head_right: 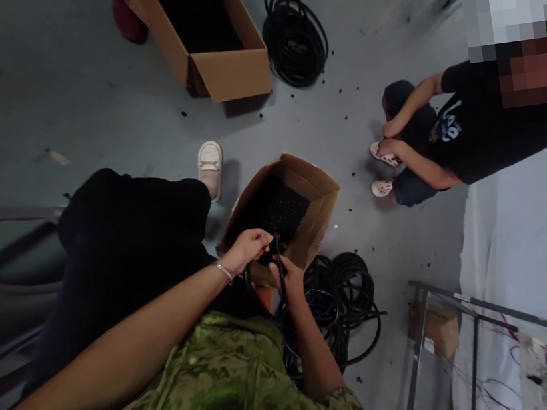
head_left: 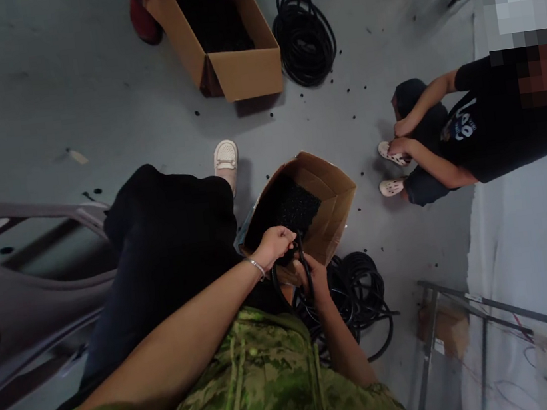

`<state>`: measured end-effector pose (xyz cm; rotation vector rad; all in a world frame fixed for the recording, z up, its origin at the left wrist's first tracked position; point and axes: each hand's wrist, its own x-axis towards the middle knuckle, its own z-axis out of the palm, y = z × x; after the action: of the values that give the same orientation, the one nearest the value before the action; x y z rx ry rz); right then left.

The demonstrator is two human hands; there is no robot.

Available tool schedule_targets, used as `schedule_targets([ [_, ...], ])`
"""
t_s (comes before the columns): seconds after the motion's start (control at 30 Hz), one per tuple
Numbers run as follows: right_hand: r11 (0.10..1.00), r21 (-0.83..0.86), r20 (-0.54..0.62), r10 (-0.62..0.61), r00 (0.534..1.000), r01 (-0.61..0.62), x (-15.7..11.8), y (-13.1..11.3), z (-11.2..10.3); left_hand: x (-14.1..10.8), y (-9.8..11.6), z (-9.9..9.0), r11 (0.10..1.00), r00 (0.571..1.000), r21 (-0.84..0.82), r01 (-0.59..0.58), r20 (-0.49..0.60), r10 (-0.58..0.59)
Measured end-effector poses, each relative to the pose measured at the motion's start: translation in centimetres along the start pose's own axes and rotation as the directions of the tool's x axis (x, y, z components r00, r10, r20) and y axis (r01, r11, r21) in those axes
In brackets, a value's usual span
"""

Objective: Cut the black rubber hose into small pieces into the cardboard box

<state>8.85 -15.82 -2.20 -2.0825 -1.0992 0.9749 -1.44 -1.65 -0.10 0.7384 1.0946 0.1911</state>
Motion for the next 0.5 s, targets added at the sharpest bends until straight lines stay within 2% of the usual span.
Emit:
schedule_targets([
  [0.1, 0.994, 0.095, 0.085, 0.041, 0.996, -0.049, 0.6, -0.6, -0.4, -0.1, 0.0, 0.1, 1.0, 0.999, 0.008, 0.01, 0.033, -0.01],
  [0.2, 0.993, 0.116, 0.093, 0.015, 0.996, -0.026, 1.3, -1.0, -0.5, -0.1, 0.0, 0.1, 1.0, 0.999, 0.008, 0.014, 0.047, -0.014],
  [0.5, 0.998, -0.064, -0.051, 0.005, 0.999, -0.009, 0.9, 0.5, 0.5, -0.1, 0.1, 0.2, 0.999, 0.999, 0.036, 0.032, 0.006, -0.033],
])
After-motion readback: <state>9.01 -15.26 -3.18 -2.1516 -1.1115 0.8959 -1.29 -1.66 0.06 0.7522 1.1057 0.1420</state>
